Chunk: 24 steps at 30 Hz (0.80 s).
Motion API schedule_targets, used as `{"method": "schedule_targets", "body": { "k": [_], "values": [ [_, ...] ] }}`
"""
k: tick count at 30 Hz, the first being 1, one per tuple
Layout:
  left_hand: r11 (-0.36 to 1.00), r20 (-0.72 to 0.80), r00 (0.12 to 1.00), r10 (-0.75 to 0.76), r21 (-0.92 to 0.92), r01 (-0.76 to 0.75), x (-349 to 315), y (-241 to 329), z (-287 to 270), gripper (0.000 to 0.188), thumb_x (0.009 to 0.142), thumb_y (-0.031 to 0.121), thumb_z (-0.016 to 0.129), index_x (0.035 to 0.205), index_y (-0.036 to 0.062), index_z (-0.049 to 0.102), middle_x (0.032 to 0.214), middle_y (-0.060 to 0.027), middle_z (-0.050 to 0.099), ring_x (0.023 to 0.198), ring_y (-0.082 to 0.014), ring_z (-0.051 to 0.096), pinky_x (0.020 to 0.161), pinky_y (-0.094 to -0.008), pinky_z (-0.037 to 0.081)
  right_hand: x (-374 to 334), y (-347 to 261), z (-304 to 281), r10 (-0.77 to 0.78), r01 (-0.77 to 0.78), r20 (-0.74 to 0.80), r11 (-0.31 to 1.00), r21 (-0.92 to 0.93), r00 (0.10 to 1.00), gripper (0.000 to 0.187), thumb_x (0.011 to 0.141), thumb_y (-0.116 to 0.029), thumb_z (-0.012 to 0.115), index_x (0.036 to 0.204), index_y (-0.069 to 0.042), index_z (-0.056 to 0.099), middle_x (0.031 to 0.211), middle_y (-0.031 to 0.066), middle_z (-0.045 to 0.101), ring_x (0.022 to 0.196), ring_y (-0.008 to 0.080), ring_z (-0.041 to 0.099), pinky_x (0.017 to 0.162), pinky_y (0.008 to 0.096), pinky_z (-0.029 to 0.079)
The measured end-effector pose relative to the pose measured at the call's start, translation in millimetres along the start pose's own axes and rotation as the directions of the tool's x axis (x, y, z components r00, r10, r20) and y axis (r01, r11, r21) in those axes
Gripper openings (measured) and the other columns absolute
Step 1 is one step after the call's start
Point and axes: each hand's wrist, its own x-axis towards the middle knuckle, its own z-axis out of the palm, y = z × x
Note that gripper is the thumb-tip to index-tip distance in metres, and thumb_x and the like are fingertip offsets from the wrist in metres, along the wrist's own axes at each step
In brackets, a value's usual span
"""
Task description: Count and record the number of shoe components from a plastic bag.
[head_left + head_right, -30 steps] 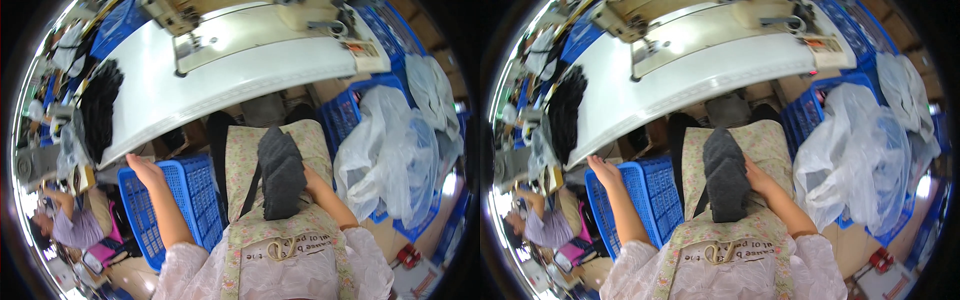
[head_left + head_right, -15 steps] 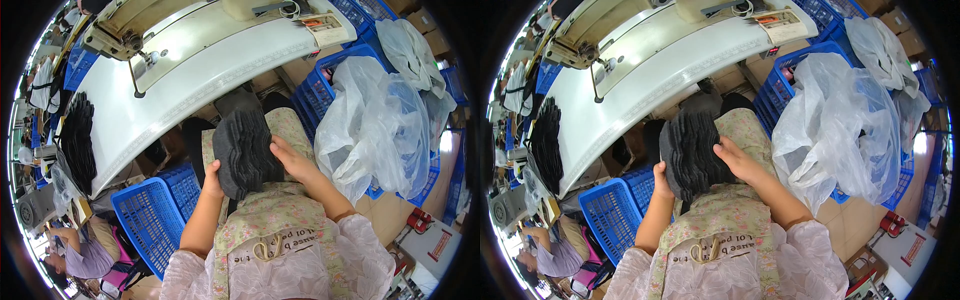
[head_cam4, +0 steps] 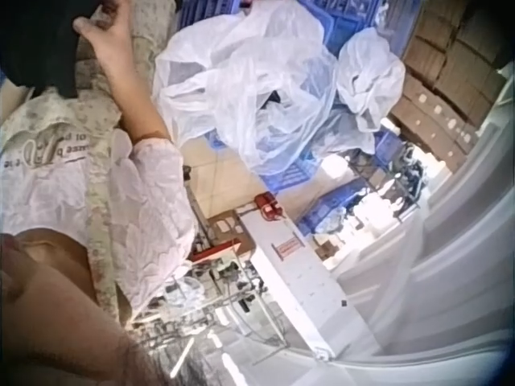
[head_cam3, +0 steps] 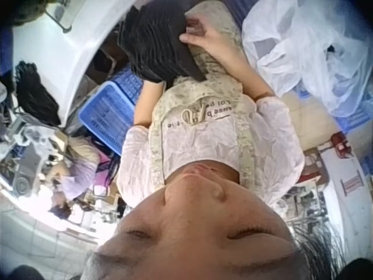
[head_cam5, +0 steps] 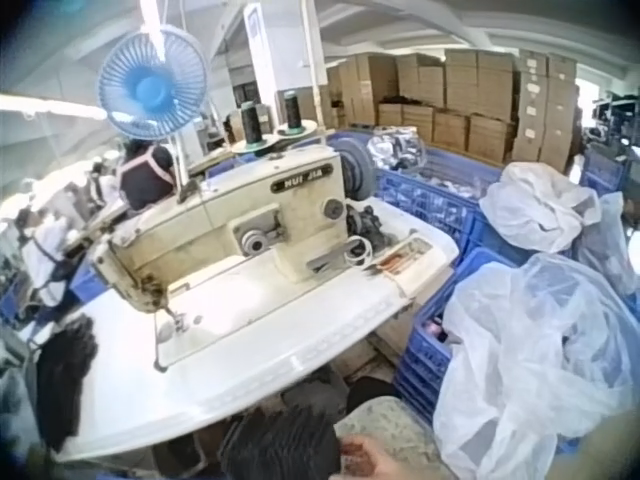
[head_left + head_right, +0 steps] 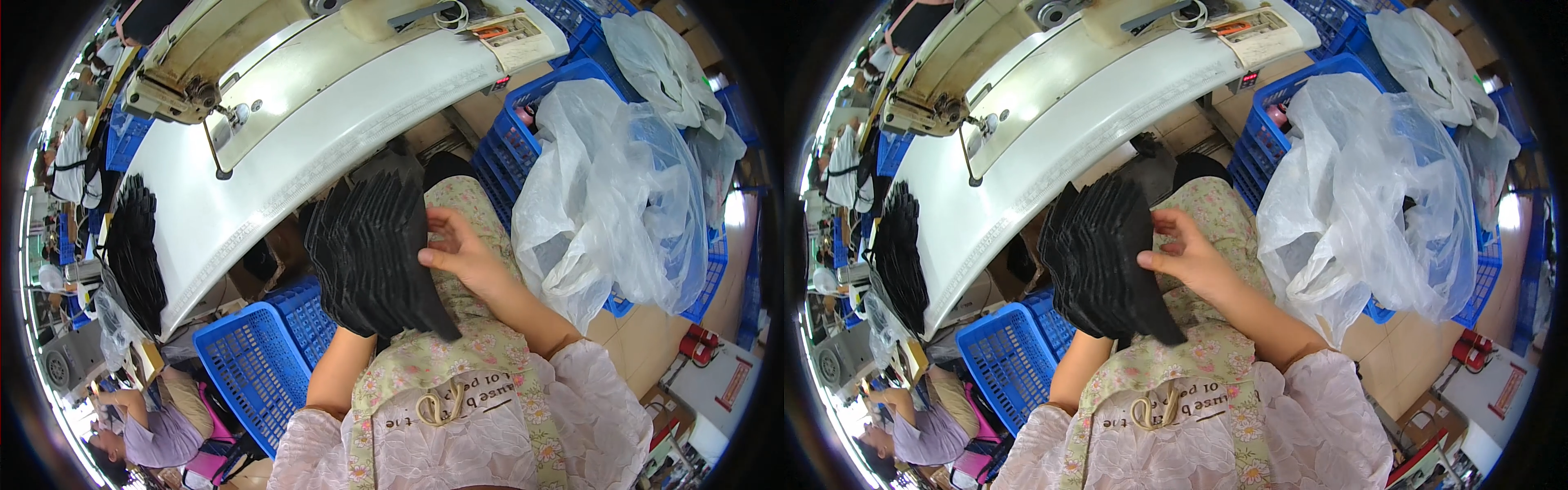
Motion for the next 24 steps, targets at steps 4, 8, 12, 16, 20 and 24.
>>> {"method": "schedule_targets", "body": {
  "k": [4, 8, 12, 16, 20, 24],
  "values": [
    [0.997, -0.016, 0.999, -0.034, 0.064, 0.035, 2.7, -2.7, -6.0, 0.060, 0.089, 0.041, 0.048, 0.137, 0.0056, 0.039, 0.135, -0.0152, 0.046, 0.122, -0.0309, 0.046, 0.102, -0.0444, 0.039, -2.0, 2.5, 12.5, 0.141, -0.196, 0.196, 0.932, 0.305, 0.971, 0.073, 0.084, -0.027, 0.063, 0.139, 0.003, 0.026, 0.131, 0.0135, 0.042, 0.121, 0.0216, 0.041, 0.101, 0.0338, 0.034],
    [0.989, -0.048, 0.999, -0.001, 0.149, 0.009, 11.0, -0.7, -10.8, 0.057, 0.090, 0.038, 0.048, 0.137, 0.0057, 0.040, 0.134, -0.0151, 0.047, 0.122, -0.0310, 0.047, 0.102, -0.0447, 0.039, -1.8, 2.3, 15.5, 0.097, -0.150, 0.155, 0.914, 0.378, 0.983, 0.079, 0.081, -0.032, 0.063, 0.140, 0.003, 0.023, 0.133, 0.0145, 0.040, 0.121, 0.0227, 0.042, 0.102, 0.0348, 0.034],
    [0.986, -0.096, 0.995, 0.020, 0.169, -0.003, 12.6, 4.7, -11.5, 0.053, 0.092, 0.035, 0.049, 0.136, 0.0059, 0.041, 0.133, -0.0150, 0.048, 0.121, -0.0312, 0.048, 0.102, -0.0450, 0.040, 0.2, -0.7, 10.8, 0.156, -0.187, 0.104, 0.858, 0.479, 0.982, 0.082, 0.080, -0.032, 0.064, 0.141, 0.001, 0.021, 0.133, 0.0155, 0.040, 0.122, 0.0233, 0.041, 0.102, 0.0350, 0.035],
    [0.995, -0.188, 0.982, 0.003, 0.103, 0.016, 6.1, 7.2, -3.0, 0.037, 0.095, 0.019, 0.045, 0.128, 0.0027, 0.048, 0.126, -0.0135, 0.054, 0.115, -0.0264, 0.054, 0.097, -0.0392, 0.045, 1.5, -5.0, 7.1, 0.062, -0.073, 0.043, 0.939, 0.336, 0.997, 0.083, 0.079, -0.031, 0.064, 0.143, 0.000, 0.019, 0.133, 0.0171, 0.039, 0.122, 0.0237, 0.041, 0.101, 0.0342, 0.036],
    [0.918, -0.122, 0.986, 0.117, 0.393, -0.060, 7.5, 14.4, 12.1, 0.030, 0.094, 0.017, 0.048, 0.119, 0.0020, 0.054, 0.117, -0.0110, 0.060, 0.106, -0.0209, 0.058, 0.091, -0.0343, 0.047, -0.1, -5.9, 0.8, 0.151, -0.149, 0.023, 0.915, 0.374, 0.988, 0.078, 0.080, -0.032, 0.064, 0.141, -0.001, 0.026, 0.130, 0.0161, 0.045, 0.119, 0.0236, 0.046, 0.102, 0.0355, 0.037],
    [0.897, -0.092, 0.993, 0.080, 0.442, -0.031, 3.9, 28.2, 26.3, 0.021, 0.093, 0.013, 0.049, 0.109, 0.0033, 0.059, 0.101, -0.0051, 0.063, 0.092, -0.0149, 0.060, 0.084, -0.0302, 0.048, -3.1, 1.6, -24.6, 0.223, -0.295, 0.196, 0.649, 0.701, 0.955, 0.074, 0.081, -0.039, 0.062, 0.138, -0.001, 0.034, 0.131, 0.0162, 0.048, 0.118, 0.0261, 0.050, 0.105, 0.0388, 0.035]
  ]
}}
